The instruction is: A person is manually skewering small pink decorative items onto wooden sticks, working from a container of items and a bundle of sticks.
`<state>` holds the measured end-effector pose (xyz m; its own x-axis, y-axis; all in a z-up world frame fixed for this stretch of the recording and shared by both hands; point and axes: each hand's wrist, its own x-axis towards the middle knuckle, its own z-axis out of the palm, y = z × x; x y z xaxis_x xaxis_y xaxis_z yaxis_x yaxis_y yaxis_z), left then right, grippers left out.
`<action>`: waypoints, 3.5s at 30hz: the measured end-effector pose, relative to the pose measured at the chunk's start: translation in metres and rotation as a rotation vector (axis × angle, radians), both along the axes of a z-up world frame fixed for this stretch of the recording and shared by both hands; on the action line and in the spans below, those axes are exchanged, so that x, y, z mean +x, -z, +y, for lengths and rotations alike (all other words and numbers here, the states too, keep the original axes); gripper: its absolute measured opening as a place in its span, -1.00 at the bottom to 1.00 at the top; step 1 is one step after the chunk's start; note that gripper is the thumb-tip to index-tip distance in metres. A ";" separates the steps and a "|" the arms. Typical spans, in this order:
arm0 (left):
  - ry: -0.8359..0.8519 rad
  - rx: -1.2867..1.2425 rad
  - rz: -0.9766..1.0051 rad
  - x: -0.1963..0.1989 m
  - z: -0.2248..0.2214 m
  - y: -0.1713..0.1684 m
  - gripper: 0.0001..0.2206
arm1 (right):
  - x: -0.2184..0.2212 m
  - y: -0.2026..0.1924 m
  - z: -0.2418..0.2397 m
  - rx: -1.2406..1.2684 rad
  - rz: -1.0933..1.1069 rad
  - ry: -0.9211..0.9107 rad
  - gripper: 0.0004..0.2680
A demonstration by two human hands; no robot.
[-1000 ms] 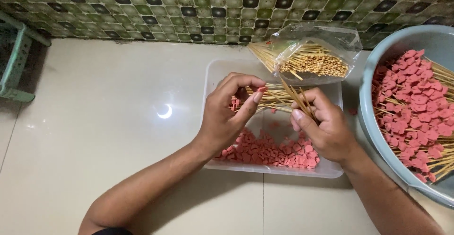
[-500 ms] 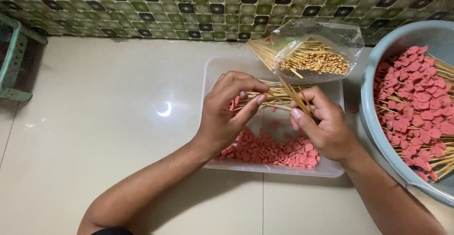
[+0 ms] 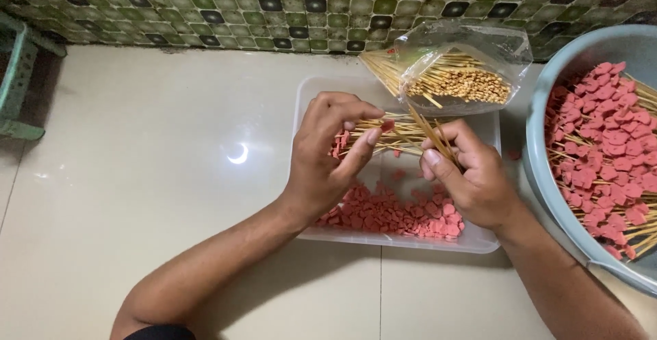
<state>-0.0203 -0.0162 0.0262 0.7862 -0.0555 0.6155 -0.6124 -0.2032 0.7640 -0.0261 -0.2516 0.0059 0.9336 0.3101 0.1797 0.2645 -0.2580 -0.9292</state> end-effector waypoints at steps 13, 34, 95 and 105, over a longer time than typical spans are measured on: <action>-0.241 0.649 -0.524 -0.015 -0.011 -0.005 -0.84 | -0.002 -0.011 0.006 -0.213 -0.040 0.024 -0.83; -0.337 0.901 -0.311 -0.005 0.000 0.037 -0.83 | -0.003 0.014 -0.004 -0.180 -0.635 0.192 -0.85; 0.531 1.101 -0.023 0.001 -0.065 0.058 -0.88 | 0.013 -0.015 0.007 -0.248 0.069 0.029 -0.81; 0.633 0.923 -0.045 -0.007 -0.078 0.083 -0.66 | 0.008 -0.023 0.009 -0.329 0.149 -0.002 -0.83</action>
